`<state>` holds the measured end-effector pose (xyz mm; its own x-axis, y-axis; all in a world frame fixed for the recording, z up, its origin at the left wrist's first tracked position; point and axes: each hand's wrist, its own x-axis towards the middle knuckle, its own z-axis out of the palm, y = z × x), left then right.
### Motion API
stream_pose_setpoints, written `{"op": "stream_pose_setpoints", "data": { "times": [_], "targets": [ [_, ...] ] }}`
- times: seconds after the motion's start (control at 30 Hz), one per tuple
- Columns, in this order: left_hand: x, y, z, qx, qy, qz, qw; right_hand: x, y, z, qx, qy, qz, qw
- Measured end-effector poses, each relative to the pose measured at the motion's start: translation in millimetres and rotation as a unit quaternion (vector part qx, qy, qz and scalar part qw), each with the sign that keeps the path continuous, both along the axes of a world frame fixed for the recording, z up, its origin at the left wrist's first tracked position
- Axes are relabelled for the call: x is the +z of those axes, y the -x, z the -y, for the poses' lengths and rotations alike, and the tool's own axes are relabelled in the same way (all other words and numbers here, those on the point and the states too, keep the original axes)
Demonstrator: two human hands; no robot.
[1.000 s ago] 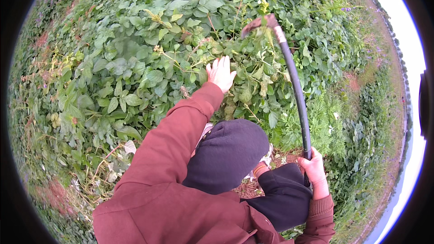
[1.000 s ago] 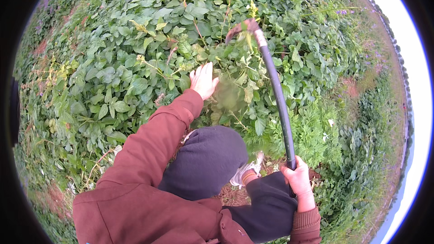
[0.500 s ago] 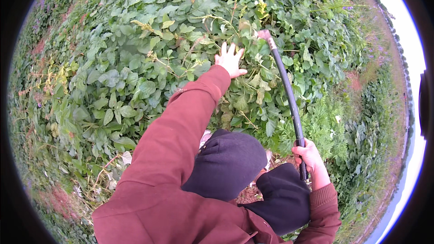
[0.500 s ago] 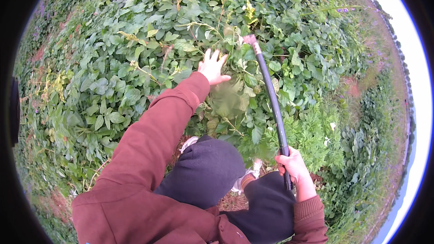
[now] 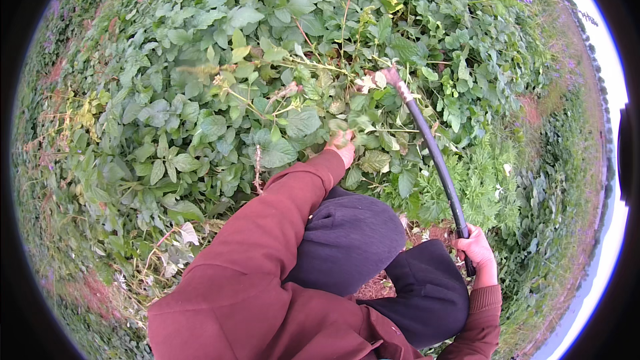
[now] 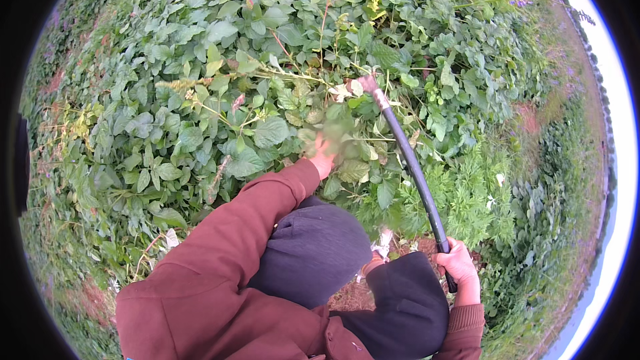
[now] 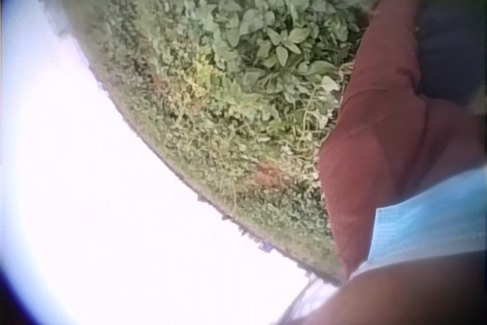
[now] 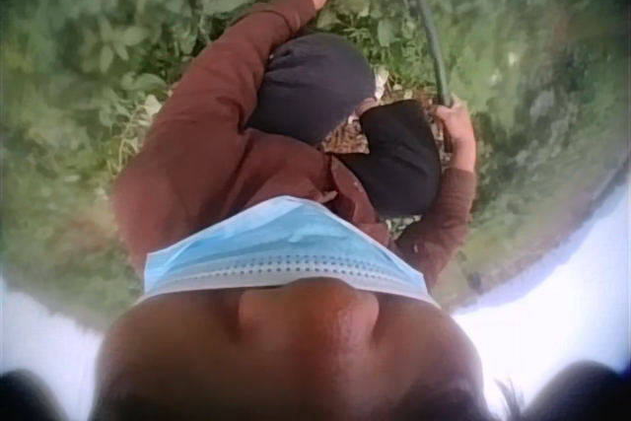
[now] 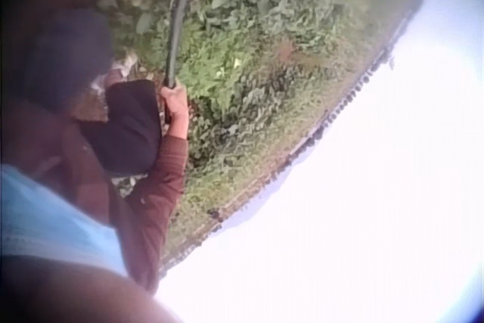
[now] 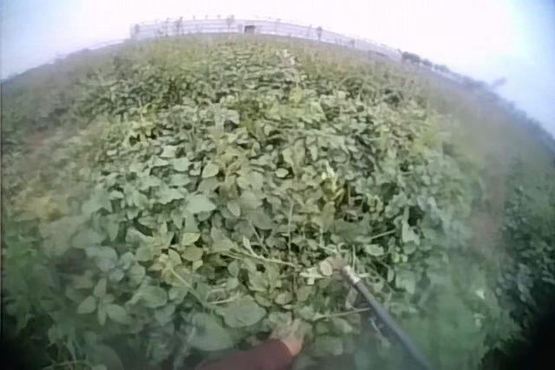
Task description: The person uses a sickle to cut weeds at ground level and pulls them out by hand, gathering the removed plants into a growing pile. The person repeatedly cuts and pulls weeds across a small area of soil.
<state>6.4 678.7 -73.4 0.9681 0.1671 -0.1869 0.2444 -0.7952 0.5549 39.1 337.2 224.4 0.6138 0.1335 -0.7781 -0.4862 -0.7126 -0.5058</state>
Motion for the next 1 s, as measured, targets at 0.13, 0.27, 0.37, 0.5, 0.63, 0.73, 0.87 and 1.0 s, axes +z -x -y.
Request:
{"op": "stream_pose_setpoints", "data": {
  "times": [0.13,0.27,0.37,0.5,0.63,0.73,0.87,1.0],
  "targets": [
    [13,3,-1,-0.057,-0.046,-0.059,0.996,12,-5,-29,-0.021,-0.073,0.051,0.996],
    [43,1,-5,-0.093,-0.027,-0.112,0.989,13,-9,-63,-0.016,-0.134,0.043,0.990],
    [68,5,-7,-0.095,-0.038,-0.107,0.989,5,-9,-83,0.004,-0.138,0.016,0.990],
    [112,17,-18,-0.113,0.005,-0.084,0.990,0,-7,-89,0.025,-0.092,-0.039,0.995],
    [170,16,-43,-0.203,0.103,0.006,0.974,4,-11,-73,0.004,-0.063,-0.105,0.992],
    [197,0,-62,-0.045,0.065,0.190,0.979,2,-15,-62,0.013,-0.056,-0.098,0.994],
    [172,-16,-76,0.064,-0.139,0.215,0.964,-14,-11,-59,-0.040,-0.093,-0.193,0.976],
    [93,5,-53,-0.028,-0.085,-0.106,0.990,-24,-4,-61,-0.019,-0.136,-0.127,0.982]
  ]
}}
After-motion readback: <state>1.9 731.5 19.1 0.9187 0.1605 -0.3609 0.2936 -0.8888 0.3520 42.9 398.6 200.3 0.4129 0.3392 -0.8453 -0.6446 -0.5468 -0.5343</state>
